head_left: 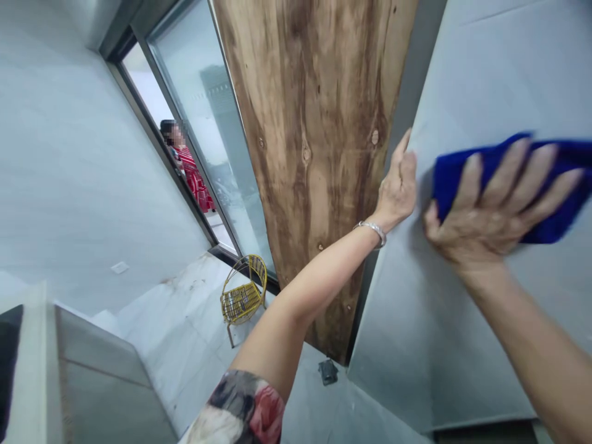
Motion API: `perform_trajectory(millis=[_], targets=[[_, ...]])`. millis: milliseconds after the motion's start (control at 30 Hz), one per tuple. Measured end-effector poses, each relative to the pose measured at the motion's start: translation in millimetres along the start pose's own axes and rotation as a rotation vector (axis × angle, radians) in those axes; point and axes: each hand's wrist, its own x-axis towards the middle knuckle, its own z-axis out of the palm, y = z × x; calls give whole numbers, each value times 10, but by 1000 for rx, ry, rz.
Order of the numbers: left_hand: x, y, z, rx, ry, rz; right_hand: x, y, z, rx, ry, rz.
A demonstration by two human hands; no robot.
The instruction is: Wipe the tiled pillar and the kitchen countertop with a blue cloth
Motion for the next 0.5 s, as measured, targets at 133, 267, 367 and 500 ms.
perform_trajectory(millis=[133, 267, 367, 500], targets=[[-458, -120, -275, -54, -199, -214, -1043, -372, 245, -75, -192, -200], [-1109, -372, -810, -273, -442, -515, -2142, -362, 315, 127, -531, -350], [-1962, -682, -1361, -188, -553, -823, -2685, -231, 282, 300, -592, -499], [-3378, -925, -2101, 78, -399, -1305, -2950, -143, 279, 454, -537, -515]])
